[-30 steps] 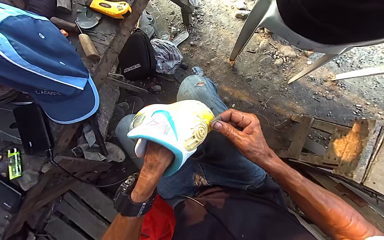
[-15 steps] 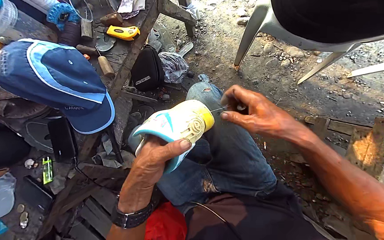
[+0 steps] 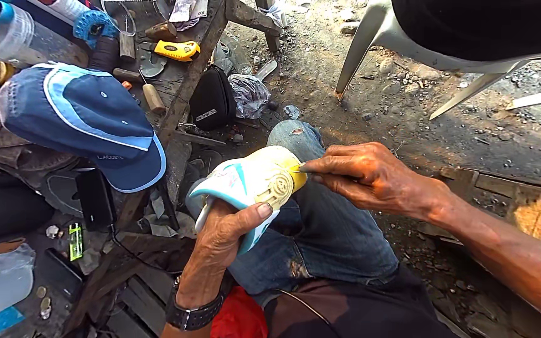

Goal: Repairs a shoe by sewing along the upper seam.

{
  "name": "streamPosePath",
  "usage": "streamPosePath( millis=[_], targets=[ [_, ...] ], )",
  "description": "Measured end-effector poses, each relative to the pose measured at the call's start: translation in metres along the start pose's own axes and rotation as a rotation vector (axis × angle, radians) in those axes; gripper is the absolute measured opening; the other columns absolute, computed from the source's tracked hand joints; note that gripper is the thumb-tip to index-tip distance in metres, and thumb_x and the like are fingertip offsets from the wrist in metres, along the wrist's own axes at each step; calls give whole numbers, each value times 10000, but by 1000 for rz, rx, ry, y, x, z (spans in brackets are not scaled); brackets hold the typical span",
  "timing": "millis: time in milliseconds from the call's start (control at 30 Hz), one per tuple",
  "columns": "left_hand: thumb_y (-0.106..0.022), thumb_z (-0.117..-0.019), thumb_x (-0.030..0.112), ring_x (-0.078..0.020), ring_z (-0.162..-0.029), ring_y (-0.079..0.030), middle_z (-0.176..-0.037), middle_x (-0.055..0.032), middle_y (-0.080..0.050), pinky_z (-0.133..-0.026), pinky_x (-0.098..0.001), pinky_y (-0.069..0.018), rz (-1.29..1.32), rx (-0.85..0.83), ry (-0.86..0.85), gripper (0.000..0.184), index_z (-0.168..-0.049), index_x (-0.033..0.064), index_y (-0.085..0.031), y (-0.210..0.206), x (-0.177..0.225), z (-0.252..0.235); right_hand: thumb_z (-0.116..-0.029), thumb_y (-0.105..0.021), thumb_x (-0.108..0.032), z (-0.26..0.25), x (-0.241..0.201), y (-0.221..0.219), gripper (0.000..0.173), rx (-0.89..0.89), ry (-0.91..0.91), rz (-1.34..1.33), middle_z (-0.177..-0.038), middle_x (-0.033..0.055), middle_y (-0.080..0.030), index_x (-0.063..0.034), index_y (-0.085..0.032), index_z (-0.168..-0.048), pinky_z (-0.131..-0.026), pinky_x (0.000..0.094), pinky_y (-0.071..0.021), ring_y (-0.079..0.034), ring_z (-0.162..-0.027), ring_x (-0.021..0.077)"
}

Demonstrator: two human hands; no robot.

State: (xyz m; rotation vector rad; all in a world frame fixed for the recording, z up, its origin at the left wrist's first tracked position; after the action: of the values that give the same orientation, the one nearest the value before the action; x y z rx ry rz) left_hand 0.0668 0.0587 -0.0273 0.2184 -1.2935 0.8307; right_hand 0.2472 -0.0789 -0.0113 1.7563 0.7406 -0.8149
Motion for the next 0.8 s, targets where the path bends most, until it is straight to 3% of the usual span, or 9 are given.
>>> streamPosePath(
  millis=[633, 800],
  targets=[
    [-874, -723, 115, -140, -984, -732, -1040, -49, -753, -899, -324, -613, -12, 16, 29, 544, -1190, 52, -602, 1, -2, 0, -1027, -571, -228, -7, -4, 5, 249, -28, 9, 68, -871, -44, -729, -161, -791, -1123, -648, 208, -492, -631, -750, 16],
    [-874, -711, 92, -143, -975, -734, -1033, -56, -754, -893, -326, -614, 11, 22, 26, 537, -1176, 45, -608, 0, -3, -1, -1011, -550, -221, -16, -11, 9, 259, -86, 61, 187, -826, -49, -716, -191, -785, -1115, -597, 240, -474, -630, -706, 39]
  ],
)
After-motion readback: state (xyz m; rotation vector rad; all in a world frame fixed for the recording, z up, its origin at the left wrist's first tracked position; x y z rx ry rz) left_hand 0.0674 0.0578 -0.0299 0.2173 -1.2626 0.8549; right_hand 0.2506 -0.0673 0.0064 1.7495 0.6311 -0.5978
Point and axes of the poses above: each hand's wrist, its own z-axis away from the middle knuckle, its own y-axis out of the back of the hand, x = y × z, the point moved 8 cm from there along -z, towards the middle knuckle
